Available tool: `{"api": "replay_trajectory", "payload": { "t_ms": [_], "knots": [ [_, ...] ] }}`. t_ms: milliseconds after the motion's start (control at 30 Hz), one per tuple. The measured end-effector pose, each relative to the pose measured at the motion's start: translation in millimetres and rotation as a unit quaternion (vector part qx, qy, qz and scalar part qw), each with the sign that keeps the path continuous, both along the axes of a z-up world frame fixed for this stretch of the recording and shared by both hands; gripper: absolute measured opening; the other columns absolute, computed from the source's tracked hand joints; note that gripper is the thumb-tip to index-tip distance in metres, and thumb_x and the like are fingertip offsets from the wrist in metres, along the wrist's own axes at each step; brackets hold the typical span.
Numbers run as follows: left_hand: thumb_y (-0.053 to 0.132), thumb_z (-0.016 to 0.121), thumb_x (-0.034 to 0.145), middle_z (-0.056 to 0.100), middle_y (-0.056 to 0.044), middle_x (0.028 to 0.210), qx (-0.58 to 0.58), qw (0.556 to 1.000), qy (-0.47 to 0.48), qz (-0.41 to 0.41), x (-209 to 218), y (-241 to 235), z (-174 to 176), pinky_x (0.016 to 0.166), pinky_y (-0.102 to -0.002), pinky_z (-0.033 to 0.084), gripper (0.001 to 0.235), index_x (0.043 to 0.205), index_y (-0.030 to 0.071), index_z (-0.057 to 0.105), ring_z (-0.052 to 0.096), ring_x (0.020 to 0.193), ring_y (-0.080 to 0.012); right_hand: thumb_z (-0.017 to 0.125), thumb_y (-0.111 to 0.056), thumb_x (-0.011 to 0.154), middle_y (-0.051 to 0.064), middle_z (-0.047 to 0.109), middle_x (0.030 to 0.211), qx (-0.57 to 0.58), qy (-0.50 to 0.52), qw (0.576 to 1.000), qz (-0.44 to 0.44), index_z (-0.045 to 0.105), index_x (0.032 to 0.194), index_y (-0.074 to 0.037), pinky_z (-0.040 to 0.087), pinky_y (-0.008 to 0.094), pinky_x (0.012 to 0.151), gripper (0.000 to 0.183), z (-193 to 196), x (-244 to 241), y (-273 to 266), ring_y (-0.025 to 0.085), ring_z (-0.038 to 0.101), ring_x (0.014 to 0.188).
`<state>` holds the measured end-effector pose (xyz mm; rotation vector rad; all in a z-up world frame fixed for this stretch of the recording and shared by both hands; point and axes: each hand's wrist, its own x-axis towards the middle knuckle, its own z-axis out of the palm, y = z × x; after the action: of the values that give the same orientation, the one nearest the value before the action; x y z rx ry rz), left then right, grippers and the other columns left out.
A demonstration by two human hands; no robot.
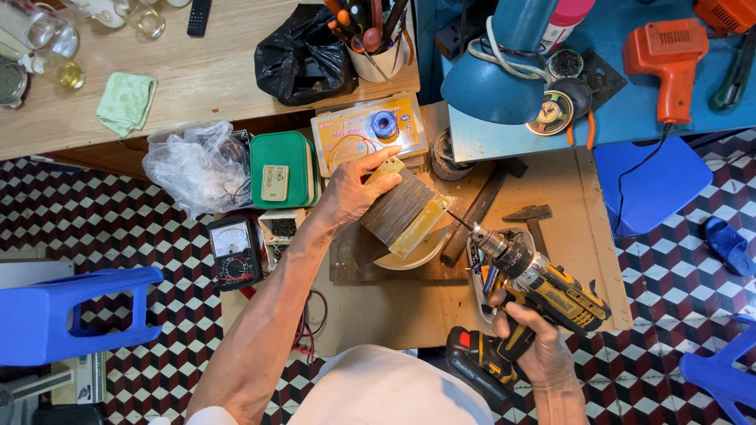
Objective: The person uses a cordless drill to make holes in a laminated electrical core with attached copper windings. They repeatedly reposition the component, insert and remove a small metal pin, and continue drilling at different locations on the same piece.
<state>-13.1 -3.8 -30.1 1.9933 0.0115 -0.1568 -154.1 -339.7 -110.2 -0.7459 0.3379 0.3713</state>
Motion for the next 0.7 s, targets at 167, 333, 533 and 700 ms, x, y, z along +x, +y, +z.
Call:
{"api": "replay_trajectory", "payload": {
  "t_ms": [167, 333, 533, 700],
  "knots": [
    [0.025, 0.074, 0.092, 0.075, -0.005, 0.121, 0.004, 1.0, 0.0, -0.005, -0.9, 0.2, -0.8, 0.096, -0.026, 0.051, 0.051, 0.141, 0.015, 0.062, 0.068, 0.107, -0.0097, 0.067, 0.0, 0.09, 0.015, 0.069, 0.099, 0.038, -0.003, 0.999, 0.008, 0.063, 0.127, 0.002, 0.053, 0.029, 0.063, 0.037, -2.4, 1.2, -1.2, 0.019, 0.063, 0.069],
    [0.025, 0.073, 0.092, 0.077, -0.006, 0.117, -0.032, 0.999, 0.011, -0.009, 1.6, 0.3, -4.9, 0.092, -0.026, 0.054, 0.053, 0.142, 0.015, 0.061, 0.068, 0.101, -0.0102, 0.067, 0.001, 0.088, 0.017, 0.07, 0.104, 0.015, -0.022, 1.0, 0.005, 0.063, 0.125, 0.0, 0.055, 0.032, 0.065, 0.037, -2.5, -0.7, 1.4, 0.02, 0.065, 0.071],
    [0.027, 0.073, 0.092, 0.077, -0.009, 0.112, 0.007, 1.0, -0.004, -0.003, 0.4, 2.6, -12.5, 0.089, -0.027, 0.054, 0.051, 0.141, 0.016, 0.063, 0.069, 0.1, -0.0115, 0.067, 0.002, 0.087, 0.02, 0.071, 0.108, 0.009, -0.029, 1.0, 0.002, 0.062, 0.127, -0.002, 0.056, 0.032, 0.066, 0.041, -4.0, 1.2, -2.2, 0.021, 0.066, 0.073],
    [0.028, 0.075, 0.091, 0.076, -0.013, 0.116, 0.032, 0.996, -0.08, -0.001, 5.2, -1.2, -15.4, 0.093, -0.032, 0.054, 0.051, 0.139, 0.016, 0.063, 0.071, 0.106, -0.0195, 0.066, 0.003, 0.088, 0.02, 0.071, 0.11, 0.012, -0.052, 0.998, -0.029, 0.061, 0.134, -0.004, 0.053, 0.03, 0.063, 0.047, 0.5, -18.9, -5.8, 0.021, 0.065, 0.07]
  ]
}}
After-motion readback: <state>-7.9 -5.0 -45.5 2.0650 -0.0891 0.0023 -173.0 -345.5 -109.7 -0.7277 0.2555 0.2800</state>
